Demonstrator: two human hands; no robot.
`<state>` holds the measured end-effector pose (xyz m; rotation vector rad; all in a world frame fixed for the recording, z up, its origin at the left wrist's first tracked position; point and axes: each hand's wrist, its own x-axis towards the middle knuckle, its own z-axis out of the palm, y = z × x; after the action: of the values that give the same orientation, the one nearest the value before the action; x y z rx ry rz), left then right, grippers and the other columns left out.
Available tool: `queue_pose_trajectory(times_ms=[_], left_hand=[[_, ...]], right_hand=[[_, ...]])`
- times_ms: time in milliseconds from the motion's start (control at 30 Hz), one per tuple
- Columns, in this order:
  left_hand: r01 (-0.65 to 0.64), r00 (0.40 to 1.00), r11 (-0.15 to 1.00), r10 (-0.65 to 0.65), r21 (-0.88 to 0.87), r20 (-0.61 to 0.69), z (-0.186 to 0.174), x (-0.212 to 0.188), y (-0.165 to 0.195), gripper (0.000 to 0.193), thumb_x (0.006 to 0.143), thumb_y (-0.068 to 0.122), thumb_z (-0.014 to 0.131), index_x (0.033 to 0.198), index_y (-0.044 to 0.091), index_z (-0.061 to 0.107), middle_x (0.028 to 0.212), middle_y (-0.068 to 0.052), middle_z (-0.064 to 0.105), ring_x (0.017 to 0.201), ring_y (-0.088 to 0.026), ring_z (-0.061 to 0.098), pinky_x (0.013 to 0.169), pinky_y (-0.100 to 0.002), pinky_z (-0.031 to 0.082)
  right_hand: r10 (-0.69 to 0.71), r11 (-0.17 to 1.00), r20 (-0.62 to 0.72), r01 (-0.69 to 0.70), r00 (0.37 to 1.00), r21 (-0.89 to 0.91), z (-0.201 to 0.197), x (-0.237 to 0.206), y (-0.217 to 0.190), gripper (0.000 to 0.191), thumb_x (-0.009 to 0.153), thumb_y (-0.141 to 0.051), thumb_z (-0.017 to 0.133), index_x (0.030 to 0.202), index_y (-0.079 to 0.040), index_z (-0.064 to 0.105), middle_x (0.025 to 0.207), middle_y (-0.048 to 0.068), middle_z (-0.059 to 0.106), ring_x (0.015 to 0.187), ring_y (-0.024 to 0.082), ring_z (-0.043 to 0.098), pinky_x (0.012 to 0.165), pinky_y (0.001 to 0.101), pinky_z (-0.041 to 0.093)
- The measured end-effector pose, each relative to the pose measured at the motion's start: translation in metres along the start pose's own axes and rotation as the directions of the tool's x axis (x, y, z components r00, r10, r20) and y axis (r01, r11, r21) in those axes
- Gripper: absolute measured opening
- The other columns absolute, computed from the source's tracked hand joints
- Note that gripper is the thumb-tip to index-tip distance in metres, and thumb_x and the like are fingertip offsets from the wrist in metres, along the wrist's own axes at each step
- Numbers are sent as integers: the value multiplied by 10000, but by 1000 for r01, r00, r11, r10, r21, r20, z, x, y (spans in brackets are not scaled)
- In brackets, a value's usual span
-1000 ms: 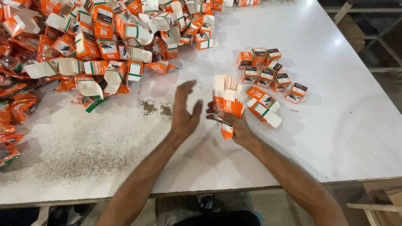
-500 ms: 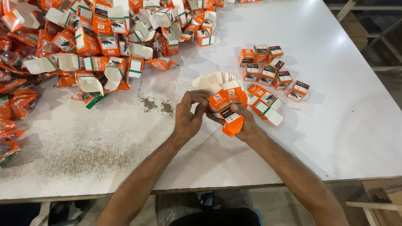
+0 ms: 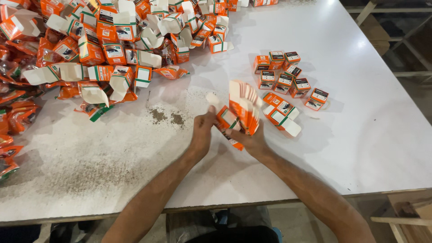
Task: The person gathers stacks of small orange and white boxes on a white table and wraps rubber bands around each stack to bundle them, placing finished bundles aside and pulling more boxes from a large pile to continue bundling.
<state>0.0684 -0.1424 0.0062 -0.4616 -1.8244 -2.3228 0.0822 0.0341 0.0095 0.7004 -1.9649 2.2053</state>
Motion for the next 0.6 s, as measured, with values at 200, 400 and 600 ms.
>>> queue_pose_trajectory(times_ms=[200, 400, 600], left_hand=[[267, 942, 814, -333, -516, -37, 1, 3, 21, 343, 884, -26, 487, 1165, 166, 534, 1120, -10, 666, 1095, -191, 677, 948, -345, 550], [-125, 992, 983, 126, -135, -5, 4, -13, 32, 223, 1105, 115, 495, 1230, -1, 639, 1325, -148, 679, 1197, -168, 628, 1037, -310, 519], [-92, 992, 980, 75, -176, -100, -3, -10, 12, 106, 1030, 74, 619, 1103, -2, 604, 1272, -229, 703, 1023, -166, 654, 866, -311, 566]], right_hand=[[-258, 902, 102, 277, 961, -330, 10, -8, -2, 668, 856, -114, 827, 1434, 0, 514, 1330, 106, 654, 1245, 213, 644, 1073, 379, 533], [212, 815, -9, -172, 977, 553, 14, -3, 4, 646, 839, -111, 767, 1411, -15, 484, 1284, 124, 648, 1159, 266, 662, 980, 437, 576], [241, 797, 33, -217, 970, 563, 17, -4, 2, 537, 902, -160, 716, 1376, -6, 516, 1225, 149, 659, 1086, 262, 683, 908, 470, 610]])
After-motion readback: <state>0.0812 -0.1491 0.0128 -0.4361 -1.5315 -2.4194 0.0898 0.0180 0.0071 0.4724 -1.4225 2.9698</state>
